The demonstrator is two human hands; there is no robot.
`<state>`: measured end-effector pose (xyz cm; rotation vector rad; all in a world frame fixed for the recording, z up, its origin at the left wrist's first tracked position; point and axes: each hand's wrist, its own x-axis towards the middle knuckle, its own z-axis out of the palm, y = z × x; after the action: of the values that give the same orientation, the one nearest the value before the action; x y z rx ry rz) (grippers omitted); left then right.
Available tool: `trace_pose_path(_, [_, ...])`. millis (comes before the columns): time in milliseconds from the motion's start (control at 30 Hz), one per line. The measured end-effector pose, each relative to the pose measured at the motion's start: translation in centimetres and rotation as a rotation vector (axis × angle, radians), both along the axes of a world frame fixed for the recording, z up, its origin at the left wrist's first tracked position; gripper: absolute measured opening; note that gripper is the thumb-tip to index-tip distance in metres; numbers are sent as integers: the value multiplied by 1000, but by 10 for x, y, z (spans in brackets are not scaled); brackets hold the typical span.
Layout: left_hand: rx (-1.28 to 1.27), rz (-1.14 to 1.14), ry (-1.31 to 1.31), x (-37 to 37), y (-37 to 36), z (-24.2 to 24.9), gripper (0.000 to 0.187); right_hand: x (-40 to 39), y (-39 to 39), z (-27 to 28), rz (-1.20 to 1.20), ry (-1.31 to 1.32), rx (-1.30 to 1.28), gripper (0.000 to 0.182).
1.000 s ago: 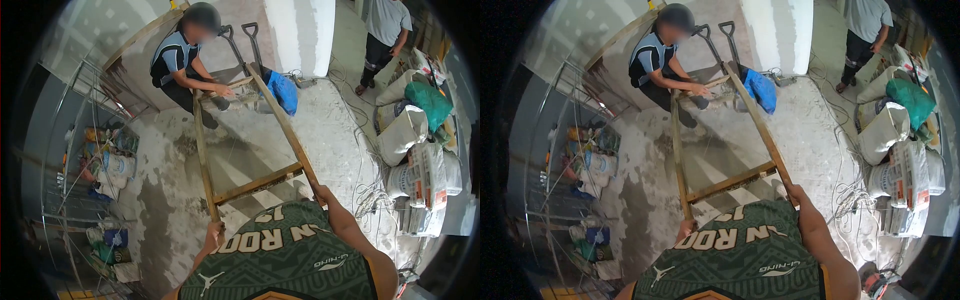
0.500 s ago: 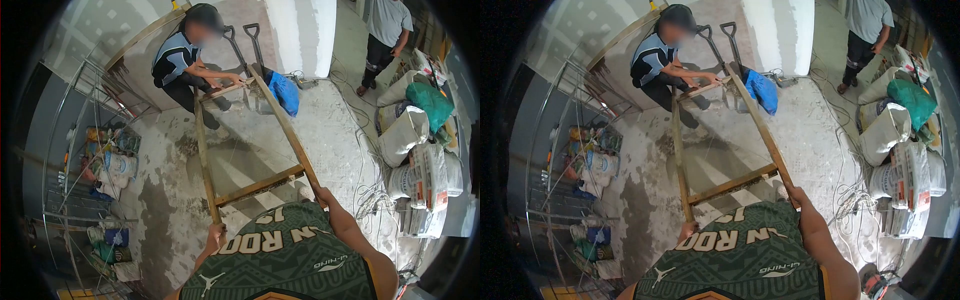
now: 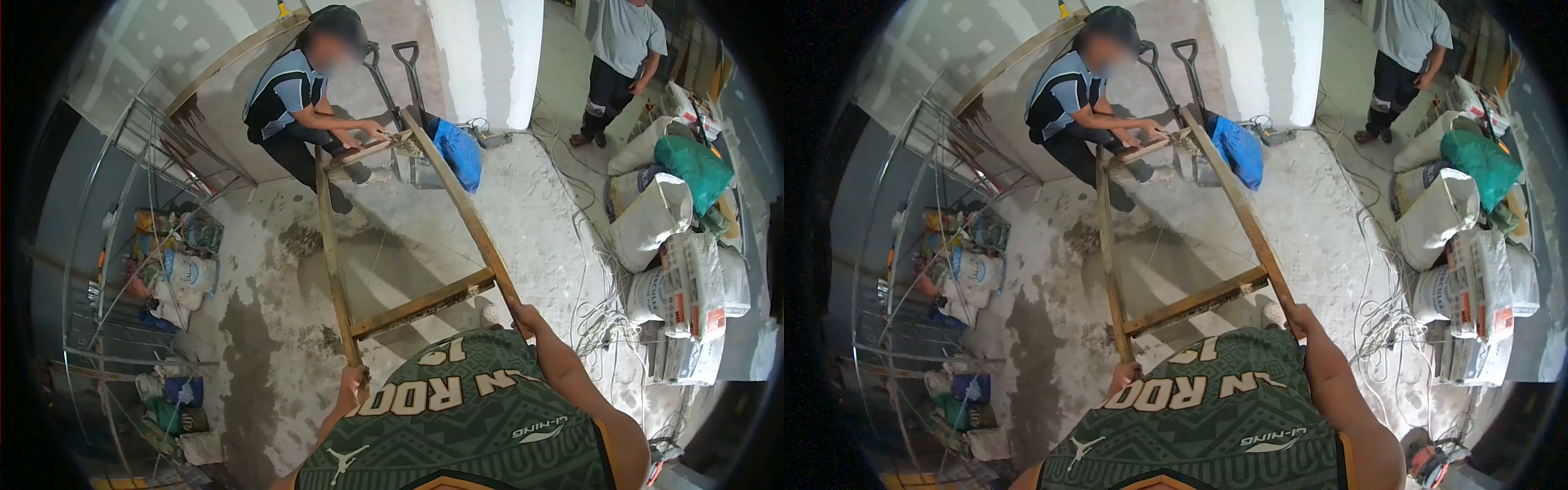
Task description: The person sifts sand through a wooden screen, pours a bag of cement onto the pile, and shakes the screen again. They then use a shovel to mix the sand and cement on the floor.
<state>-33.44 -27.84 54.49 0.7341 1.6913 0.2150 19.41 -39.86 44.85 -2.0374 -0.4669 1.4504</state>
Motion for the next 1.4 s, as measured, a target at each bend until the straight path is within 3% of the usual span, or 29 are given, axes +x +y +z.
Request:
trace_pose_path(100, [148, -236, 29, -10, -4, -15, 12, -1, 0, 5, 24, -26, -33, 90])
trace_pose_path(167, [8, -46, 75, -11, -4, -14, 20, -2, 1, 9, 33, -52, -52, 92])
trace_pose_path(267, [30, 50, -67, -21, -13, -20, 10, -5, 0, -3, 26, -41, -48, 96])
trace_pose_path(400, [-74, 97, 1, -27, -9, -21, 12, -12, -1, 1, 62, -43, -58, 97])
trace_pose_path(500, [202, -278, -51, -52, -14, -30, 14, -19, -4, 2, 42, -14, -37, 97])
trace_pose_path(533, [474, -597, -23, -59, -16, -28, 14, -21, -5, 1, 51, -45, -45, 97])
trace_pose_path(600, [745, -929, 4, -64, -14, -30, 14, -21, -8, -7, 47, -71, -54, 97])
trace_pose_path(633, [519, -685, -34, -62, -11, -34, 15, -21, -8, -13, 63, -61, -65, 97])
trace_pose_path(700, [289, -450, -62, -62, -6, -36, 15, -22, -12, -16, 68, -46, -79, 97])
trace_pose_path(800, [260, -505, 55, -63, -5, -36, 15, -25, -13, -2, 61, -61, -60, 97])
trace_pose_path(900, [462, -681, -37, -77, -3, -53, 17, -26, -10, 11, 40, -18, -62, 97])
trace_pose_path(1133, [379, -401, -62, -54, -8, -32, 17, -16, 0, -1, 49, -1, -51, 99])
trace_pose_path(1200, [444, -368, -143, -52, -7, -32, 17, -14, 1, -2, 48, 14, -45, 100])
trace_pose_path(1300, [340, -488, 10, -38, 0, -11, 17, -13, 1, -2, 30, 0, -49, 100])
trace_pose_path(1400, [230, -372, 24, -31, -2, -7, 18, -13, -4, 5, 17, 6, -43, 99])
